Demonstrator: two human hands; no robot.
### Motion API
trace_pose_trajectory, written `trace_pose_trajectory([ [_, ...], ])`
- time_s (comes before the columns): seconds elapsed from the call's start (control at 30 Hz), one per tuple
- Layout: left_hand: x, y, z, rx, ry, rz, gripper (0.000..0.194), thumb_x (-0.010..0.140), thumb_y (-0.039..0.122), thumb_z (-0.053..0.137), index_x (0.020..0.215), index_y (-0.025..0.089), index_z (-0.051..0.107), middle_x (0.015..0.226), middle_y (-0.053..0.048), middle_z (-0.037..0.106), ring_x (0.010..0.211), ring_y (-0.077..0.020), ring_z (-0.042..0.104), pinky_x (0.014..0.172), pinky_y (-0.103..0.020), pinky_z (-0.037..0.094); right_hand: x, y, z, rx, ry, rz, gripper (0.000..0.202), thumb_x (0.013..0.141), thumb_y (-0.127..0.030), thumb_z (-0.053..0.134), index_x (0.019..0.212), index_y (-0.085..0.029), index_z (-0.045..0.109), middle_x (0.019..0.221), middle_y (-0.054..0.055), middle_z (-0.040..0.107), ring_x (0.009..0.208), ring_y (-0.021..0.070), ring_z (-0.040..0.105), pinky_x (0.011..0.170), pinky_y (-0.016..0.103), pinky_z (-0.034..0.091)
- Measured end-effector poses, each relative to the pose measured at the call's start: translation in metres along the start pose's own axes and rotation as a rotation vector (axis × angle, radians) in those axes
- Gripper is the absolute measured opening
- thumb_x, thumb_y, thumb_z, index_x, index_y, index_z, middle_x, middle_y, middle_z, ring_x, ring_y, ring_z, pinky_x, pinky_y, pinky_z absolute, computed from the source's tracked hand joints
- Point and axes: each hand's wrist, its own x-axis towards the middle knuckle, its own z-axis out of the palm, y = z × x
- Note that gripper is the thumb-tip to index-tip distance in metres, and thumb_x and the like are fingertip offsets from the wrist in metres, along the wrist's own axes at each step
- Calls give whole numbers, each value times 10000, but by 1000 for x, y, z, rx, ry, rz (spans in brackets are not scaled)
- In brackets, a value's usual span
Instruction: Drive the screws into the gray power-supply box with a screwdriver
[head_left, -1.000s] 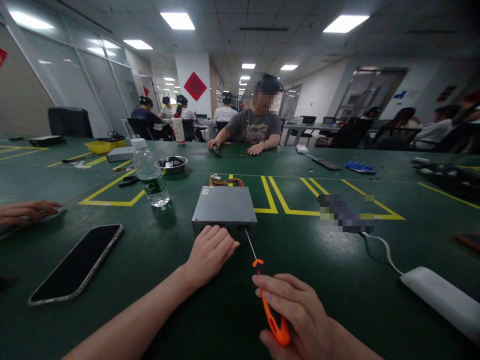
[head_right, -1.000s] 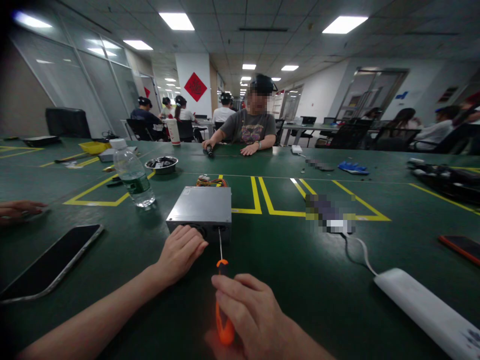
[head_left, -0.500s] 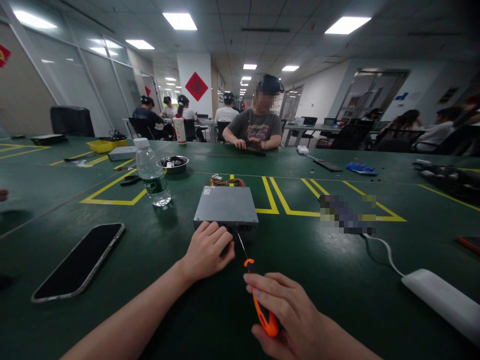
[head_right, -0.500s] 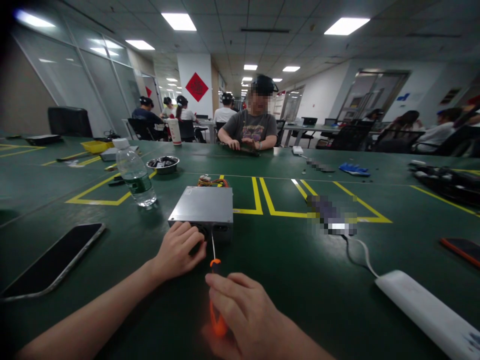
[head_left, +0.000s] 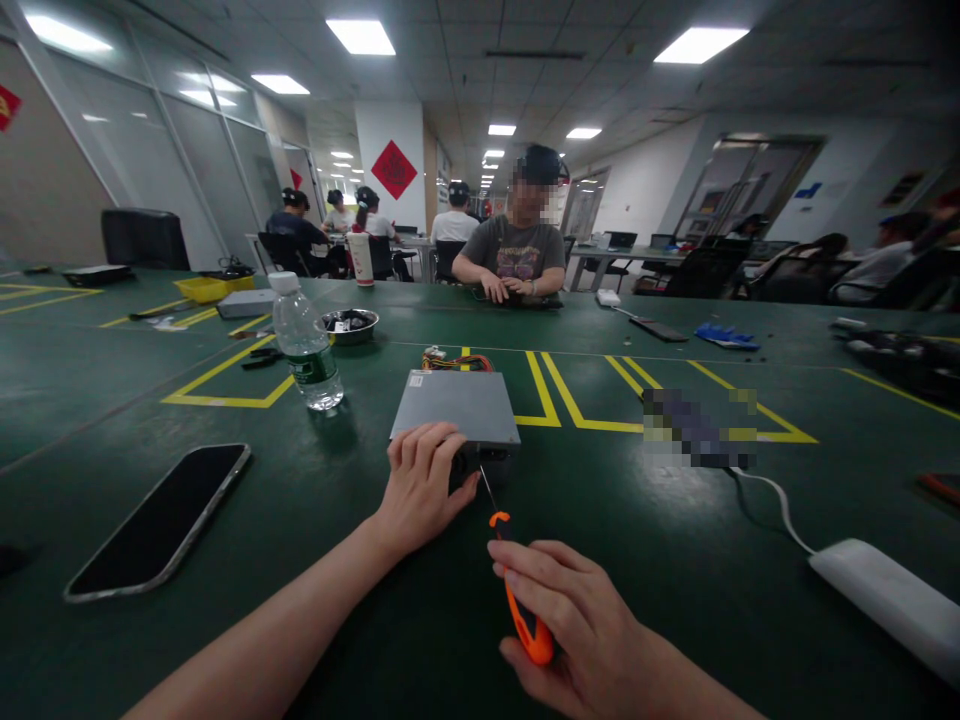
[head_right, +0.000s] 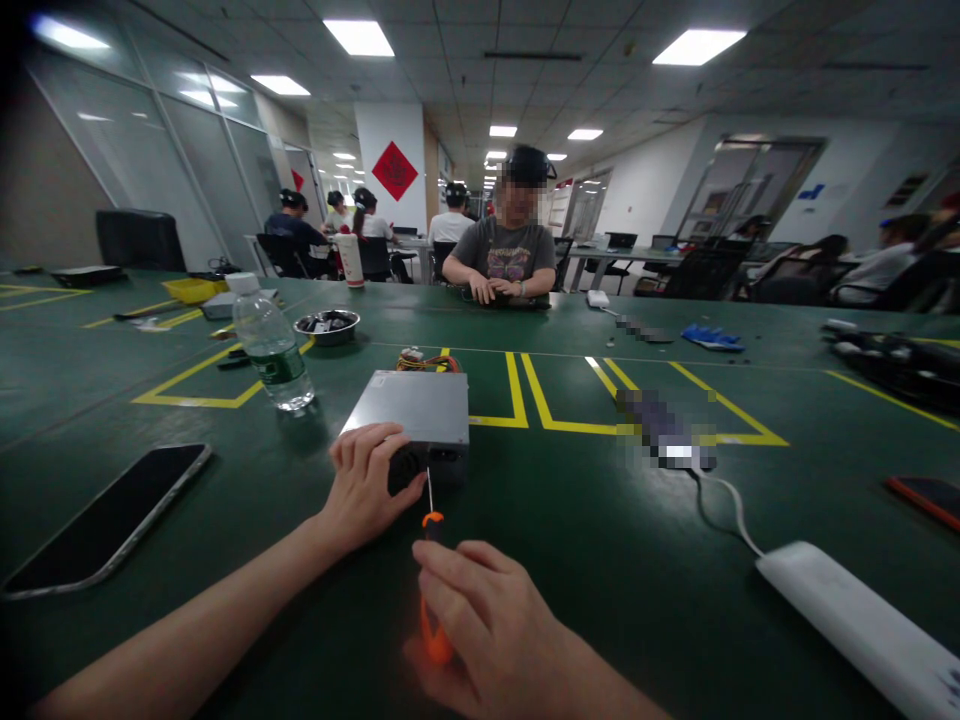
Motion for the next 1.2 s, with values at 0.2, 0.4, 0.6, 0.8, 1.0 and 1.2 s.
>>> trace_pose_trajectory([
  [0.2,3,5,9,-50,-22,-104,578,781,334,573,1254,135,308,1195,-160,475,1098,-286,423,907,-442,324,14,-9,-7,-42,-100,0,283,960,-292,303,1113,-153,497,1074,188,624,1021,204,605,766,326,529],
  [0.4,3,7,13,-17,-15,-129,546,795,342,558,1243,123,336,1179,-165,480,1066,-284,428,902,-446,316,12,-9,1,-96,41,-44,187,942,-276,438,960,-127,548,965,158,676,862,157,661,755,256,523],
  [0.6,2,7,16,3,-2,-142,499,801,321,549,1230,141,369,1158,-143,489,1040,-271,431,895,-431,314,7,-1,14,-52,81,-79,254,983,-278,318,1006,-96,494,941,169,678,838,163,668,702,254,533],
  [0.8,2,7,15,-6,-13,-155,486,801,324,543,1226,153,382,1155,-128,483,1037,-260,432,902,-417,308,11,-7,8,-110,32,-71,287,989,-230,286,1016,-147,559,971,136,681,819,144,664,690,256,527],
  [1.0,3,7,13,2,-25,-155,449,811,291,530,1218,160,390,1147,-124,485,1018,-254,427,887,-411,313,6,-1,13,-65,135,-93,261,966,-319,384,945,-100,525,929,171,676,816,171,664,677,246,528],
  [1.2,2,6,13,-13,-31,-146,457,802,272,536,1220,159,391,1149,-123,486,1030,-256,427,887,-406,316,11,-5,9,-89,45,-65,269,979,-263,317,1034,-135,548,949,147,671,827,159,662,677,237,529],
])
